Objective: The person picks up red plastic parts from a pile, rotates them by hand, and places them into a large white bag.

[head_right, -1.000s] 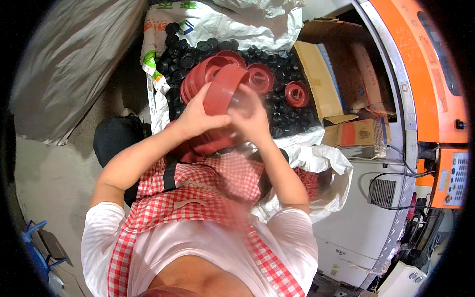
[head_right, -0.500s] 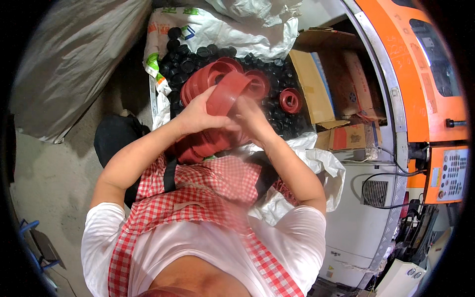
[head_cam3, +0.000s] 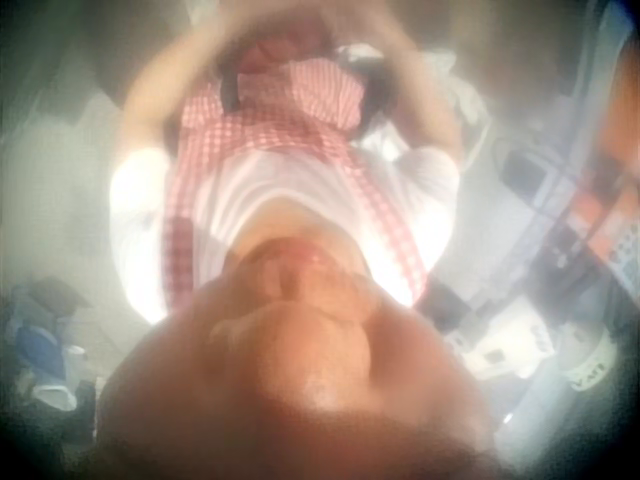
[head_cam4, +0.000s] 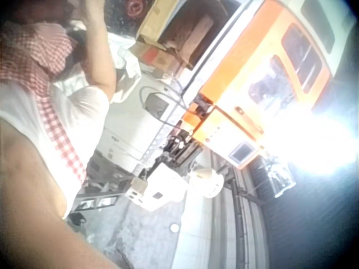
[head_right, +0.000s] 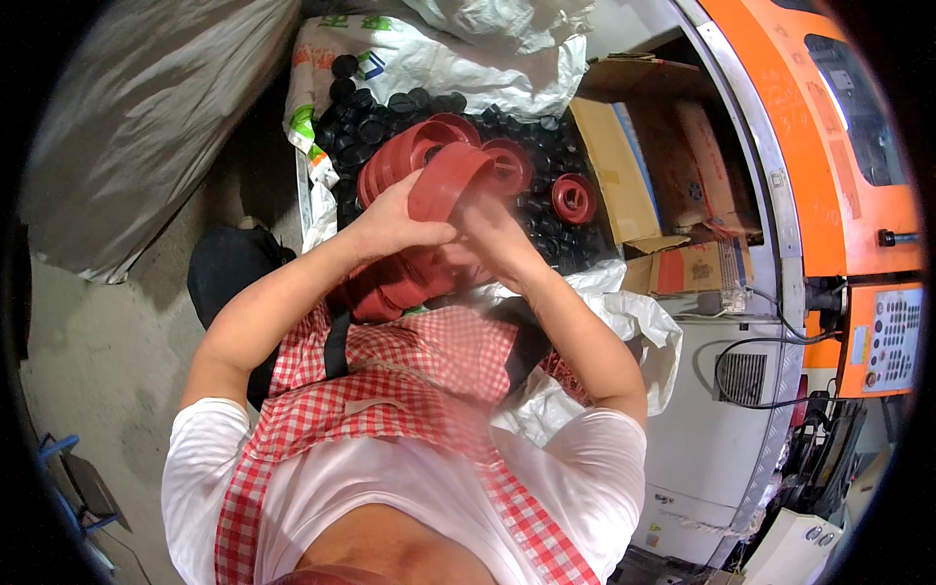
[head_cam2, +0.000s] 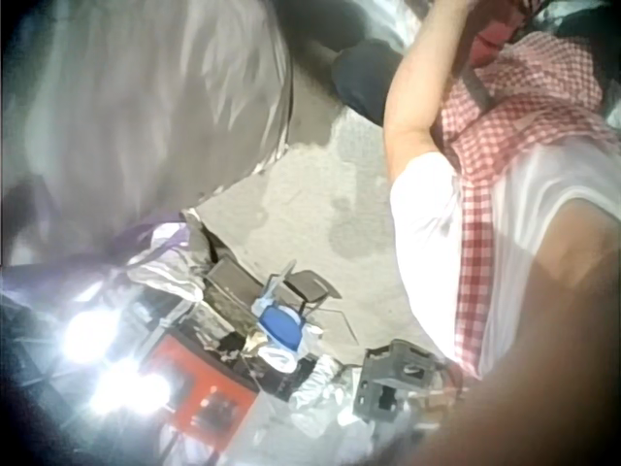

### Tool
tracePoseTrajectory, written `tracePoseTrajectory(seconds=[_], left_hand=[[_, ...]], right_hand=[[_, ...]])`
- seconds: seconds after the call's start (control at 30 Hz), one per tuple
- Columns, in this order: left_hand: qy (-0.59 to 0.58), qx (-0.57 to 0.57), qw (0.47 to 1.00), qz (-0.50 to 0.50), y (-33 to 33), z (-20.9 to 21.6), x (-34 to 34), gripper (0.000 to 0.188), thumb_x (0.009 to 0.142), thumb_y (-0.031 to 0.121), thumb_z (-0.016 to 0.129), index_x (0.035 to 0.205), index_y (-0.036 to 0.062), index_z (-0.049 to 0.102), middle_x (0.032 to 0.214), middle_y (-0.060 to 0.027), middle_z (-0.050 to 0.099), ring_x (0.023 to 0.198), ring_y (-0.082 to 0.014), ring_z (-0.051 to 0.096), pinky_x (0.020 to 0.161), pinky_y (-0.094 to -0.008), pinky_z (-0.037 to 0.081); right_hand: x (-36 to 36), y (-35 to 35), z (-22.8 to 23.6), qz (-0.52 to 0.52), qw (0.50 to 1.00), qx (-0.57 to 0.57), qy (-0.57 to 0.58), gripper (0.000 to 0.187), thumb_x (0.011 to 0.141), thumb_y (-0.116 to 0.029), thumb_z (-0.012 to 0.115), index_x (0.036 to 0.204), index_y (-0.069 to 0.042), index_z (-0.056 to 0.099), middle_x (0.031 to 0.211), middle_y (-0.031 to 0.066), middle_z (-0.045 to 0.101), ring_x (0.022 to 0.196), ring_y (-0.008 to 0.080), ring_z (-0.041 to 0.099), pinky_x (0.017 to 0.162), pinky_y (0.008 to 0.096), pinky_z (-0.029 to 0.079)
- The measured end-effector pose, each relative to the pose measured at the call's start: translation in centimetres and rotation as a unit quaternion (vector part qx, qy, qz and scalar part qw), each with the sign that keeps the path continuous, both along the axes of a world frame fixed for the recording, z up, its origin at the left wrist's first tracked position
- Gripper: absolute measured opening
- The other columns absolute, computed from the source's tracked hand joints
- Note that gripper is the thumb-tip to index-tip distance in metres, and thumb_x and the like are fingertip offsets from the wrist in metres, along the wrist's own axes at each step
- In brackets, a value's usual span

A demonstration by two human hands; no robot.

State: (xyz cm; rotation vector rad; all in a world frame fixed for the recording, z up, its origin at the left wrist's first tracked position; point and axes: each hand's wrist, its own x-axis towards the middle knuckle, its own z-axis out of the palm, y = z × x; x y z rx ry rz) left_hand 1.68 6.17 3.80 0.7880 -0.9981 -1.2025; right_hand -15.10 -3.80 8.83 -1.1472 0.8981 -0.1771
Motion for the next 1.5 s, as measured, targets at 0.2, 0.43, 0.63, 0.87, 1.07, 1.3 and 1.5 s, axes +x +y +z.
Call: tracePoseTrajectory(seconds=[0.2, 0.43, 0.63, 0.87, 1.07, 1.3, 1.5], left_hand=[[0.044, 0.022, 0.998, -0.03, -0.3, -0.2, -0.1, 0.059, 0.074, 0.01, 0.072, 0.127, 0.0033, 0.047, 0.112, -0.0042, 0.057, 0.103, -0.0132, 0.054, 0.092, -0.028, 0.043], [0.046, 0.003, 0.999, -0.011, -0.4, -0.8, -0.3, 0.062, 0.075, 0.01, 0.073, 0.13, 0.0038, 0.045, 0.116, -0.0045, 0.057, 0.105, -0.0128, 0.054, 0.093, -0.0288, 0.043], [0.008, -0.029, 0.998, 0.061, -0.7, -0.3, -0.7, 0.066, 0.072, 0.012, 0.075, 0.13, 0.0044, 0.043, 0.112, -0.0045, 0.059, 0.1, -0.0122, 0.056, 0.088, -0.0288, 0.045], [-0.003, -0.027, 0.997, 0.073, -0.2, 0.0, -0.3, 0.069, 0.072, 0.014, 0.076, 0.131, 0.0029, 0.042, 0.114, -0.0046, 0.057, 0.102, -0.0115, 0.054, 0.092, -0.0291, 0.043], [-0.077, -0.026, 0.992, 0.091, 0.2, -0.6, -1.8, 0.077, 0.072, 0.017, 0.073, 0.138, 0.0043, 0.036, 0.124, -0.0145, 0.054, 0.114, -0.0199, 0.053, 0.094, -0.032, 0.043], [-0.65, -0.294, 0.646, 0.271, -1.7, -4.0, 1.7, 0.079, 0.069, 0.018, 0.069, 0.139, 0.0044, 0.034, 0.14, -0.0203, 0.038, 0.135, -0.0375, 0.029, 0.11, -0.0566, 0.012], [-0.262, 0.18, 0.804, 0.503, -8.5, -10.0, 4.6, 0.071, 0.075, 0.022, 0.066, 0.131, -0.0079, 0.036, 0.127, -0.027, 0.048, 0.117, -0.0359, 0.049, 0.101, -0.0378, 0.036]], right_hand=[[-0.3, 1.1, -1.8, 0.195, 0.747, -0.636, 0.001, 0.055, 0.078, -0.009, 0.063, 0.128, -0.007, 0.041, 0.129, 0.0167, 0.045, 0.117, 0.0337, 0.046, 0.096, 0.0425, 0.041], [-0.3, -0.4, -3.1, 0.064, 0.962, -0.264, -0.017, 0.063, 0.08, -0.018, 0.07, 0.131, -0.002, 0.036, 0.123, 0.0168, 0.052, 0.105, 0.0243, 0.057, 0.089, 0.0347, 0.047], [-0.7, -1.2, -5.4, 0.046, 0.868, -0.494, -0.035, 0.065, 0.088, -0.041, 0.06, 0.133, -0.002, 0.032, 0.103, 0.0144, 0.061, 0.088, 0.0216, 0.064, 0.075, 0.0297, 0.053], [-0.2, -0.3, -2.2, 0.122, 0.778, -0.607, 0.105, 0.074, 0.085, -0.029, 0.064, 0.138, -0.001, 0.02, 0.107, 0.015, 0.059, 0.094, 0.0218, 0.062, 0.083, 0.0323, 0.05], [0.9, -0.9, -2.2, 0.066, 0.952, -0.299, -0.014, 0.062, 0.088, -0.036, 0.056, 0.135, -0.003, 0.032, 0.127, 0.0151, 0.05, 0.112, 0.0256, 0.055, 0.09, 0.0357, 0.048], [-1.0, -0.3, -0.2, -0.05, 0.96, 0.191, -0.197, 0.049, 0.095, -0.037, 0.046, 0.135, -0.011, 0.04, 0.136, 0.0087, 0.045, 0.121, 0.0247, 0.048, 0.1, 0.0434, 0.043], [-1.9, -4.5, 0.1, -0.076, 0.983, -0.083, -0.148, 0.04, 0.095, -0.021, 0.048, 0.132, -0.007, 0.043, 0.123, 0.0107, 0.053, 0.109, 0.0196, 0.054, 0.089, 0.0364, 0.049]])
